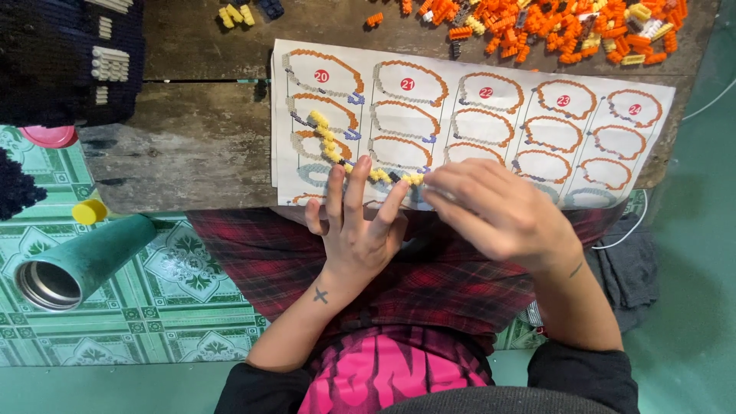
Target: Assembling small interlocking plastic blocks into a chain following a printed guide.
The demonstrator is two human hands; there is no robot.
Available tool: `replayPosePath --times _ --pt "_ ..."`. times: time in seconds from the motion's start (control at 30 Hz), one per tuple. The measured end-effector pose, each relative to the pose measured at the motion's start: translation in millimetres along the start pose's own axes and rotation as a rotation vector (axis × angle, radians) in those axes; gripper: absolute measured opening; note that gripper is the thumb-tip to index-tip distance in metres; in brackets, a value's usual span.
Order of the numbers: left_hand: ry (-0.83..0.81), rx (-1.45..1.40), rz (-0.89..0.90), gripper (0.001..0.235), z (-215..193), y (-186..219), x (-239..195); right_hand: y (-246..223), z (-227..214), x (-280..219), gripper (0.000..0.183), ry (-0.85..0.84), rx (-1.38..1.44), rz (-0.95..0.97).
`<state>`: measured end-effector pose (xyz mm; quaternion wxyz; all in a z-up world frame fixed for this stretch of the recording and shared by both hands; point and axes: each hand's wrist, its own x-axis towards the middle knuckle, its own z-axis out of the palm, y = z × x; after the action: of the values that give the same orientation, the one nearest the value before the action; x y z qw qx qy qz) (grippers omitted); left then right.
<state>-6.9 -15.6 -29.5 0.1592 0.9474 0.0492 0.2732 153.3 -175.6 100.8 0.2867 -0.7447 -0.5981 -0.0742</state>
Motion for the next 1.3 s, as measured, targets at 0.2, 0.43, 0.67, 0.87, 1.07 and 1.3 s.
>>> replayPosePath --times 0.2,0.43,0.67,0.87,1.07,1.3 --pt "0.009 0.009 0.009 0.052 2 0 0 -8 14 -9 0.012 0.104 -0.103 -0.040" --pt "0.008 0.006 0.014 0.050 4 0 -2 -8 16 -11 0.016 0.128 -0.119 -0.037" --pt "0.013 0.009 0.013 0.047 5 1 -2 -10 22 -14 0.011 0.159 -0.131 0.010" --pt "0.014 -0.010 0.007 0.048 4 2 0 -8 25 -15 0.010 0.198 -0.122 0.032" --pt "0.035 -0.109 0.007 0.049 -17 4 10 -9 23 -13 0.011 0.230 -0.121 0.026" --pt "0.186 -0.196 0.003 0.010 -74 -41 93 -8 26 -17 0.009 0.239 -0.088 0.041"
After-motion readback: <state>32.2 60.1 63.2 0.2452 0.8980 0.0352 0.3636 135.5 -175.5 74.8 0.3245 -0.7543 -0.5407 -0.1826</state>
